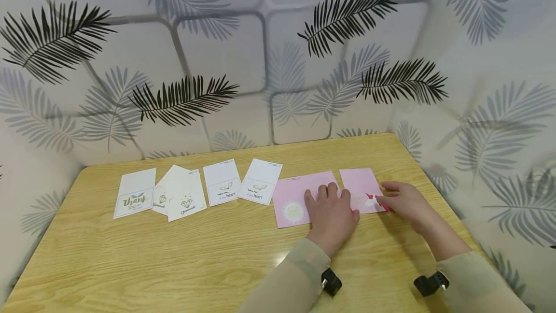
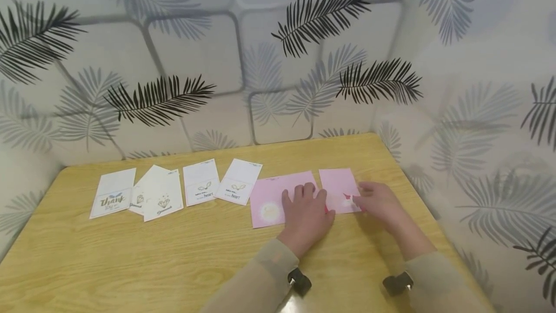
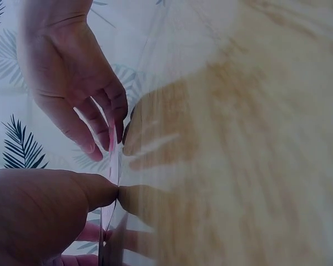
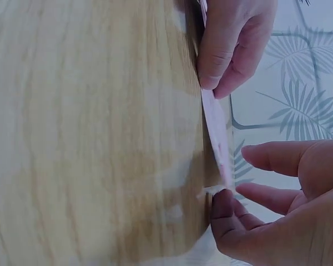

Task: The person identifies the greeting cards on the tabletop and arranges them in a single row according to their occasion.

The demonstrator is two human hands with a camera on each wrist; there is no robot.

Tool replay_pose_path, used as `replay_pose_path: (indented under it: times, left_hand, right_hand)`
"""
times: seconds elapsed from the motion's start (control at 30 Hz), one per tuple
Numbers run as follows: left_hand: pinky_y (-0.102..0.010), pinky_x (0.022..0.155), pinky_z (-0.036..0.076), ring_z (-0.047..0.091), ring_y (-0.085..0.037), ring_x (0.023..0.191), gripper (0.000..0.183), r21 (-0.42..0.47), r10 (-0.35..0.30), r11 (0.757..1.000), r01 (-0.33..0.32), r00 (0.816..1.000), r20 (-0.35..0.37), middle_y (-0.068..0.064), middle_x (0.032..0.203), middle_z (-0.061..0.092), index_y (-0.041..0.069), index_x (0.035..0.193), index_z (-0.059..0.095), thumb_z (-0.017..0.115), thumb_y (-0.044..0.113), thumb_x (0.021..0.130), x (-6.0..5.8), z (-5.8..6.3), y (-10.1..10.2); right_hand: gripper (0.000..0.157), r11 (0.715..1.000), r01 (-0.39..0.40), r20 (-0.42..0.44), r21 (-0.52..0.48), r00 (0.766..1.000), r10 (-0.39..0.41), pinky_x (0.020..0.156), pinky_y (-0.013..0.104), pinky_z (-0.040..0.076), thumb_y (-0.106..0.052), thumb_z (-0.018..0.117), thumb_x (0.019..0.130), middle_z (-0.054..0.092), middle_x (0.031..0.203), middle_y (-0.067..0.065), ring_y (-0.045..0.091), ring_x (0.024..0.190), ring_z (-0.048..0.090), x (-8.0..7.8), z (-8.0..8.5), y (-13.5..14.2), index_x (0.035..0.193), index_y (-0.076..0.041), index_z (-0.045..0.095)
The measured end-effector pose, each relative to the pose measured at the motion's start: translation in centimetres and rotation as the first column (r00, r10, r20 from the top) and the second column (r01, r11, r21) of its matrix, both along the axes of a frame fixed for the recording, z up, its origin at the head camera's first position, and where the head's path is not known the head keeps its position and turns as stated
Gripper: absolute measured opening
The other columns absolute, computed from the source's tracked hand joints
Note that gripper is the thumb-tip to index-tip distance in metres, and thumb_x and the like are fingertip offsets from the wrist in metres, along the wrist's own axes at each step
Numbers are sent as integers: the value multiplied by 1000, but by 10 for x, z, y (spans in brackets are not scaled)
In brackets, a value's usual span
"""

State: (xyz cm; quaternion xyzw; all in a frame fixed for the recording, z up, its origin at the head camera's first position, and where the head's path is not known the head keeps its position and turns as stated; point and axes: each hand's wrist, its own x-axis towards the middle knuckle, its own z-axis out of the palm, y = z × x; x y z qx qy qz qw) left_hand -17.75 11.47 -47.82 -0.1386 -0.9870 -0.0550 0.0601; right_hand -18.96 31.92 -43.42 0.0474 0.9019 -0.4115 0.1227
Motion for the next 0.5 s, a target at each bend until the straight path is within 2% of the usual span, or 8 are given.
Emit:
replay_pose_path:
  times: [0.1,0.17,0.27,0.4,0.5]
  left_hand:
    - [-64,114,37,52,-26,133,51,2,1,1000,-1,1000,4,-1,143,60,30,143,70,64,63,105,0,1,0]
    - [-65,115,37,52,-27,134,52,3,1,1000,-1,1000,9,-2,144,60,29,144,70,64,63,105,0,1,0]
    - [-68,116,36,52,-27,136,54,6,0,1000,0,1000,16,-3,144,60,29,145,69,65,64,105,0,1,0]
    - [-69,117,36,53,-29,136,56,37,-20,999,20,1000,-3,-4,142,62,29,144,69,66,67,104,1,2,0]
    - [-64,118,37,56,-27,133,53,90,-48,995,51,998,-40,-2,139,64,30,143,71,65,66,105,1,4,0]
  right_hand:
    - [65,998,31,-9,-48,999,-32,103,42,55,-9,67,107,45,157,42,53,141,53,1,-4,0,160,16,40]
    - [64,996,45,-25,-73,999,-47,94,32,55,-6,68,106,48,154,41,49,136,56,1,-7,-1,161,14,41]
    - [63,992,61,-45,-112,997,-66,81,23,54,-2,68,105,54,147,40,39,122,62,1,-11,-3,161,12,41]
    - [61,975,98,-28,-202,994,-105,76,24,56,0,64,107,62,136,34,16,99,65,3,-11,-1,161,12,40]
    - [60,951,140,-4,-275,989,-147,74,27,57,-1,61,109,66,129,24,7,87,63,4,-11,5,164,11,37]
